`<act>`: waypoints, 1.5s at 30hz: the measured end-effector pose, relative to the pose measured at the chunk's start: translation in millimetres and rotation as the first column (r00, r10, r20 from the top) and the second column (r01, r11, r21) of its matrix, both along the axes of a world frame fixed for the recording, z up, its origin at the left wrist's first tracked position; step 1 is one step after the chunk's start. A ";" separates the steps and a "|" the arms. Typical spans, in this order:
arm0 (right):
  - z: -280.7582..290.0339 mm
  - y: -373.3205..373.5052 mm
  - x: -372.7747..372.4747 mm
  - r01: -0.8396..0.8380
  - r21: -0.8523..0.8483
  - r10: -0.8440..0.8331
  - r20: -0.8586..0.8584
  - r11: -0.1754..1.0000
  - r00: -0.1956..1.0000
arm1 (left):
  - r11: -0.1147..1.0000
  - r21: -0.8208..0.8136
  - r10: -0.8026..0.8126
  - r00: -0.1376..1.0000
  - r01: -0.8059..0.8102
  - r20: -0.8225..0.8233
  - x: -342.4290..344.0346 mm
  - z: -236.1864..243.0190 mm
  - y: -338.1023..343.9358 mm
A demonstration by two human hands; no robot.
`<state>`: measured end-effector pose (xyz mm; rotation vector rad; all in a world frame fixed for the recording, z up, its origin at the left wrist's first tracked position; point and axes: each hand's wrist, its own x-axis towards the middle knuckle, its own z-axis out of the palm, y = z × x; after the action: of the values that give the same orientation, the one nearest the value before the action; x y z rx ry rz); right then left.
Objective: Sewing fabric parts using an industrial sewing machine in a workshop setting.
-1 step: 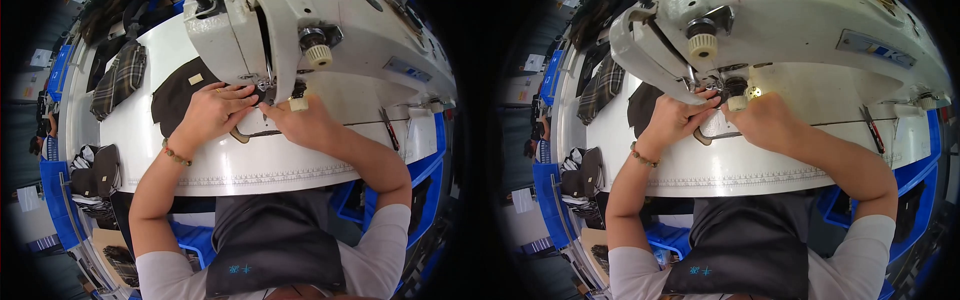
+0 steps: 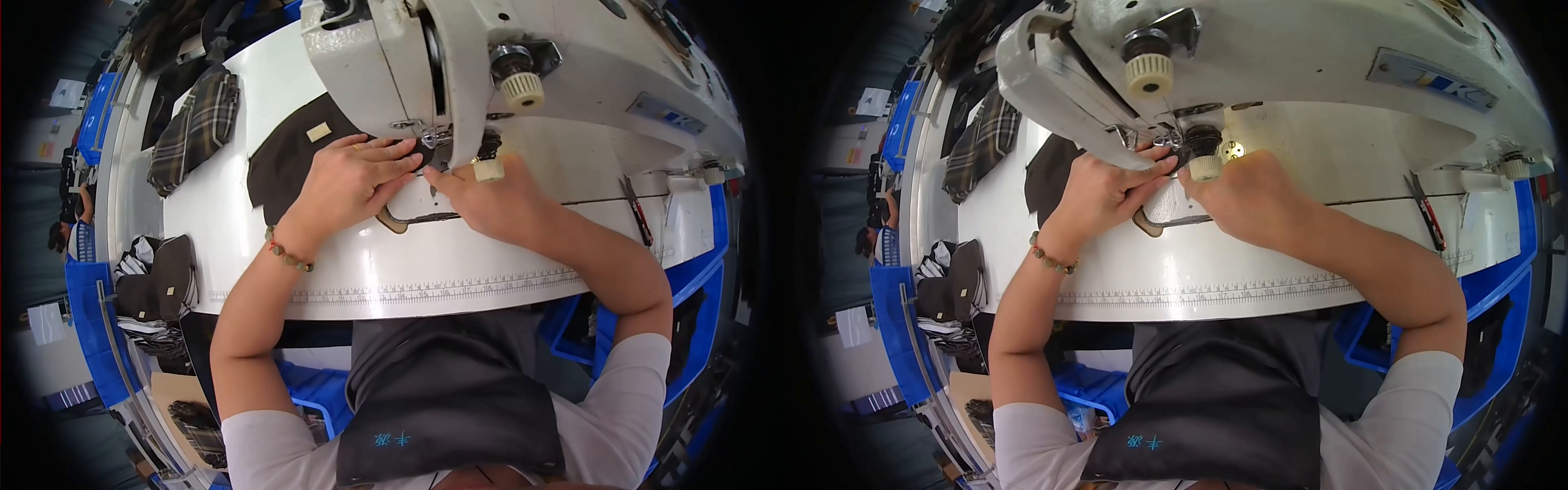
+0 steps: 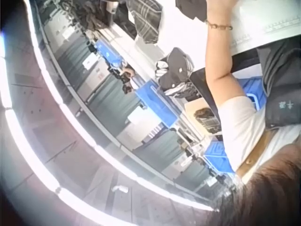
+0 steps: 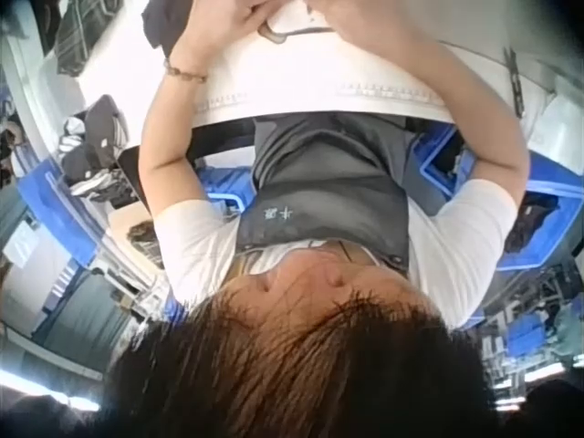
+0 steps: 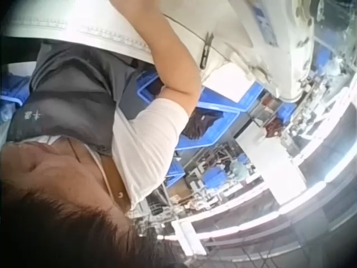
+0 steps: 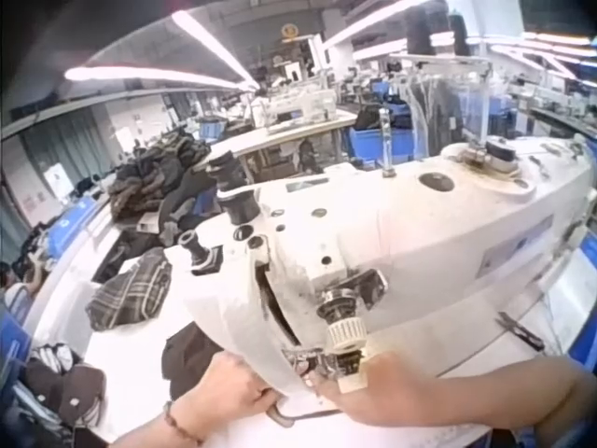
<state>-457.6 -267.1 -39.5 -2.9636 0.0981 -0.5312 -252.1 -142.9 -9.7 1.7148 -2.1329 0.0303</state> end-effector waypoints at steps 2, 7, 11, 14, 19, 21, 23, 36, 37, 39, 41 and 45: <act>0.8 0.4 1.1 0.004 0.006 -0.005 0.034 1.000 0.999 | 1.000 0.017 0.025 0.999 -0.025 0.024 -2.7 2.7 1.7; 4.3 0.9 1.4 0.018 0.004 -0.018 0.041 1.000 0.999 | 0.997 0.050 0.059 0.994 -0.063 0.090 -16.2 5.2 9.3; 0.0 -0.9 2.4 0.046 0.042 -0.048 0.042 0.998 0.998 | 0.997 0.021 0.069 0.990 -0.072 0.121 -27.6 5.4 18.0; -1.6 -3.0 2.0 0.041 -0.009 -0.040 0.100 0.999 0.994 | 0.992 0.081 0.084 0.979 -0.100 0.186 -43.1 5.7 26.6; 0.6 -3.9 2.1 0.016 0.052 -0.022 0.124 0.999 0.992 | 0.966 0.196 0.115 0.957 -0.170 0.266 -75.4 10.1 58.1; -0.1 -4.5 3.7 0.009 0.075 -0.017 0.098 0.997 0.995 | 0.940 0.287 0.116 0.965 -0.183 0.237 -85.6 11.1 74.7; -2.6 -6.5 1.3 -0.005 0.070 -0.001 0.083 0.998 0.997 | 0.941 0.313 0.074 0.980 -0.130 0.185 -95.4 10.5 88.9; 1.2 -7.1 4.2 -0.025 0.012 0.023 0.118 1.000 0.993 | 0.987 0.088 0.162 0.889 -0.137 -0.428 -89.9 -1.0 128.0; 3.1 -6.5 4.3 -0.030 0.040 0.026 0.093 0.999 0.995 | 0.964 0.077 0.249 0.764 -0.255 -0.594 -90.0 -1.6 131.4; 5.9 -5.7 3.7 -0.029 0.066 0.024 0.070 0.997 0.997 | 0.927 0.087 0.306 0.603 -0.364 -0.736 -89.3 -1.6 140.8; 8.0 -5.5 2.3 -0.024 0.089 0.021 0.032 0.996 0.999 | 0.817 0.149 0.439 0.433 -0.558 -0.787 -87.4 -1.6 149.9; 9.2 -5.4 2.9 -0.037 0.105 0.032 0.049 0.994 0.998 | 0.785 0.106 0.408 0.380 -0.610 -0.830 -87.6 -8.1 151.4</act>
<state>-454.7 -272.5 -30.2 -2.8428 0.0680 -0.5723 -339.6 8.5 -17.7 1.6911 -0.8046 -0.3025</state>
